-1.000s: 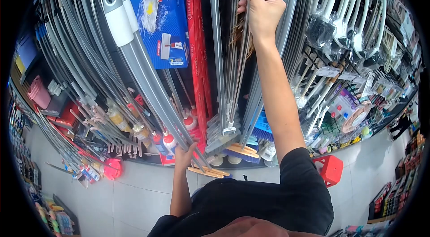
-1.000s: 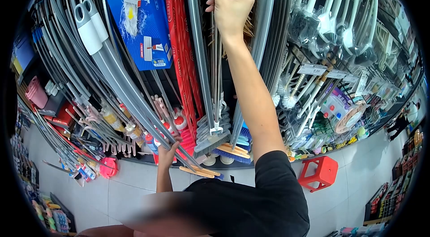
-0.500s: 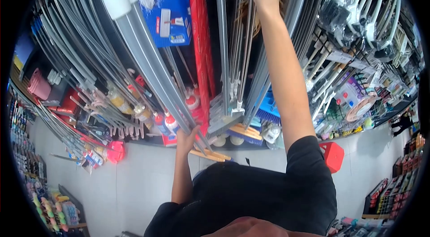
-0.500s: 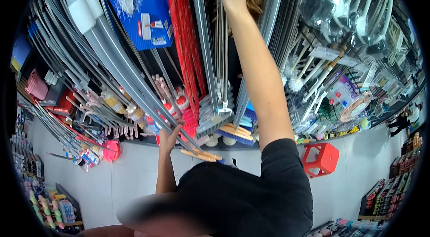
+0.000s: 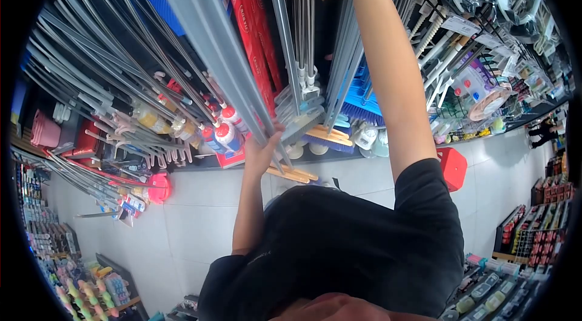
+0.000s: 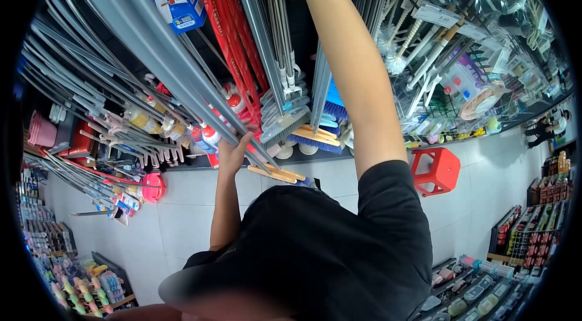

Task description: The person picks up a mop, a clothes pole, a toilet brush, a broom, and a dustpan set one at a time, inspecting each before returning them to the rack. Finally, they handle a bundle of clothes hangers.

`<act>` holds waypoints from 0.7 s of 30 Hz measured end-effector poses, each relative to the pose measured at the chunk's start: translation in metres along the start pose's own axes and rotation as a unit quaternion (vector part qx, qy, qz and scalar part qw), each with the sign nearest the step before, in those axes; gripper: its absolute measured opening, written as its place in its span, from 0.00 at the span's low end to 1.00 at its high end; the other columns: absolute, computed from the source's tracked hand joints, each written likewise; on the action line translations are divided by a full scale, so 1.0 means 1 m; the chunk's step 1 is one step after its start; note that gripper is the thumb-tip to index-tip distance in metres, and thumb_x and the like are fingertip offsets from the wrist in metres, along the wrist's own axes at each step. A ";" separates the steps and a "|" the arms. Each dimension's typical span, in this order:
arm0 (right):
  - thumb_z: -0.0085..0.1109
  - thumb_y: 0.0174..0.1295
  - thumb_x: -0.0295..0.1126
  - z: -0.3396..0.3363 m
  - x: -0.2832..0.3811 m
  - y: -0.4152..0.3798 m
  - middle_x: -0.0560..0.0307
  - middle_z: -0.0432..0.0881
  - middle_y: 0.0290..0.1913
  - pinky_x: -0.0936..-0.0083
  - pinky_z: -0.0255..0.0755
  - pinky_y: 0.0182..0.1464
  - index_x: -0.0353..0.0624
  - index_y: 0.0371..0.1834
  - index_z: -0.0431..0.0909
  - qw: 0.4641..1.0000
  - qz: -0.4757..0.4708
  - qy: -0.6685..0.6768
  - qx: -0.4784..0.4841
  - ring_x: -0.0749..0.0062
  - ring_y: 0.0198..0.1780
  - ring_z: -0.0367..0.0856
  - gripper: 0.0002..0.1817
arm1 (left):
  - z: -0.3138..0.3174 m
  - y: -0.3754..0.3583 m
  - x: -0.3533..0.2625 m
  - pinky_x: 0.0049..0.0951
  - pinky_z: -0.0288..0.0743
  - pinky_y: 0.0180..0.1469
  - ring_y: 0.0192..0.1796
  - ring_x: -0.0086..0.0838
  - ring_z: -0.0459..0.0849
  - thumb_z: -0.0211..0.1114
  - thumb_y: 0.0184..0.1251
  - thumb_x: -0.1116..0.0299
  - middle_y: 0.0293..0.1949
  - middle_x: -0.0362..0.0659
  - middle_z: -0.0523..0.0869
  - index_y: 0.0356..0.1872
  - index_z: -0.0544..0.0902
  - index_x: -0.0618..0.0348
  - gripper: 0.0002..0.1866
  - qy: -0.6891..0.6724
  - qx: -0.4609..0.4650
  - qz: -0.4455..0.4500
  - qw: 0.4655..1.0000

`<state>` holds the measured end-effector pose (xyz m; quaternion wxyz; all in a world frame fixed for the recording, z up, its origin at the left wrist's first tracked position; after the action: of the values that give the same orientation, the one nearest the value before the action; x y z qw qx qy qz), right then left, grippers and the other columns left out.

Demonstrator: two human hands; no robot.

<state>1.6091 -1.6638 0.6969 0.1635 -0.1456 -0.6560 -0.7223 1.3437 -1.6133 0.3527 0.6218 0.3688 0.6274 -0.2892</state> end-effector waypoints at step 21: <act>0.57 0.66 0.50 -0.122 0.001 -0.036 0.54 0.83 0.40 0.82 0.72 0.38 0.30 0.58 0.73 0.946 0.155 0.238 0.154 0.79 0.38 0.78 0.31 | 0.154 0.081 -0.062 0.28 0.75 0.52 0.46 0.26 0.84 0.64 0.65 0.67 0.41 0.44 0.86 0.50 0.81 0.66 0.16 -0.007 0.139 0.109 0.984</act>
<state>1.5932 -1.7817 0.6530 0.4452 -0.0426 -0.6704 -0.5920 1.4944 -1.7010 0.4130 0.5963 0.5158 0.5331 -0.3067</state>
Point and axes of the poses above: each hand's wrist, its own y-axis towards the middle knuckle, its own z-axis out of the palm, x = y × z, the point moved 1 cm from there along y, towards the middle knuckle
